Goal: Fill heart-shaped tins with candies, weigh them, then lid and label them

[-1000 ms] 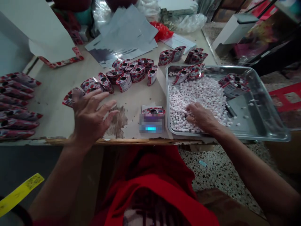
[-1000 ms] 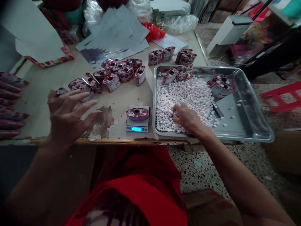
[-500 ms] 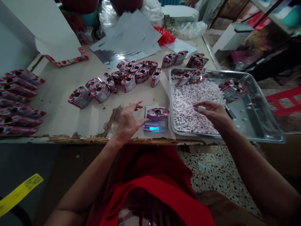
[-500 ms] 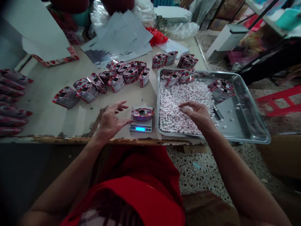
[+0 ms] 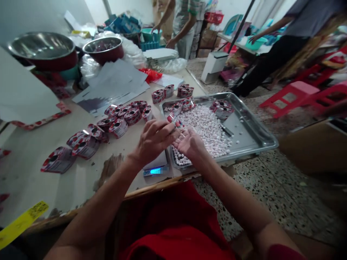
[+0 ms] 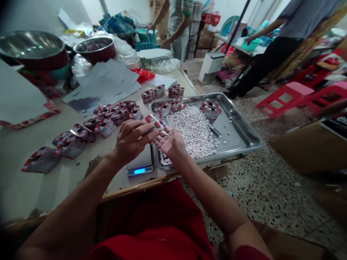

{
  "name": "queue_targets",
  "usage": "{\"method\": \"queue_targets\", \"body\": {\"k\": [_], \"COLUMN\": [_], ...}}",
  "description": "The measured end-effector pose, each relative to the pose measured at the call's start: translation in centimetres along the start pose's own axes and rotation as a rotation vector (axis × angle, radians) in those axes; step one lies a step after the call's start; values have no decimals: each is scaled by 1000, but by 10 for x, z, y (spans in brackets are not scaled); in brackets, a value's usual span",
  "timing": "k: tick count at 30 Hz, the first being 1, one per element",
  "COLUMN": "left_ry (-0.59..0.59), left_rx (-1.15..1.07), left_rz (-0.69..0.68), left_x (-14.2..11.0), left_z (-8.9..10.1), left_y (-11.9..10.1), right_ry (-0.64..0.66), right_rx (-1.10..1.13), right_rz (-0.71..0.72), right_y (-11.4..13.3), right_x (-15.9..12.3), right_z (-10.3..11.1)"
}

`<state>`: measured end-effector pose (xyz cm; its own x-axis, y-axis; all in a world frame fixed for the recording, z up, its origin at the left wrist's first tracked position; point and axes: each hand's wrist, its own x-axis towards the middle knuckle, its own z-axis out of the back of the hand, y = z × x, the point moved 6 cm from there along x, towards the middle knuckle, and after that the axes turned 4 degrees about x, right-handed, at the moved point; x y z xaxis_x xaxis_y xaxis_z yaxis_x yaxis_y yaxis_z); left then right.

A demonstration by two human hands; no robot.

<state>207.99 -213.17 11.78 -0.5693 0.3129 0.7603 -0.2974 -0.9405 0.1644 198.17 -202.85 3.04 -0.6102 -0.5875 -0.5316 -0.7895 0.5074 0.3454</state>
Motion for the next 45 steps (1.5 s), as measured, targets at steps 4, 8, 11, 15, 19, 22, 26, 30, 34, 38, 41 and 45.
{"method": "queue_targets", "body": {"k": [4,8,11,15,19,22,26,30,34,38,41,45], "left_ry": [65,73,53,-18,-88,-93,-41,91,82,5,-93,-184], "left_rx": [10,-1,23,-111,-428,-663,-684,-619,-483,-322,-238,-197], "left_rz": [-53,127,189,450,844,1117,1287,1311,1220,1283,1365,1357], "left_x": [5,-7,-10,-11,-32,-68,-118,-143,-146,-159,-172,-171], "left_z": [-29,-47,-52,-56,-50,-33,0,6,25,71,101,118], "left_y": [-5,-3,-5,5,18,22,17,5,5,21,31,32], "right_ry": [-59,-144,-166,-127,-166,-159,-57,-43,-68,-31,19,28], "right_rx": [195,228,209,196,119,11,-211,-424,-532,-618,-719,-823], "right_rz": [15,-13,-74,-64,-55,-71,-74,-58,-56,-62,-52,4], "right_y": [3,7,6,9,13,17,29,41,51,58,54,44], "right_x": [6,11,11,10,5,-2,-6,-6,-7,-7,-6,-5], "right_z": [2,13,17,16,20,26,32,31,26,20,12,1]}}
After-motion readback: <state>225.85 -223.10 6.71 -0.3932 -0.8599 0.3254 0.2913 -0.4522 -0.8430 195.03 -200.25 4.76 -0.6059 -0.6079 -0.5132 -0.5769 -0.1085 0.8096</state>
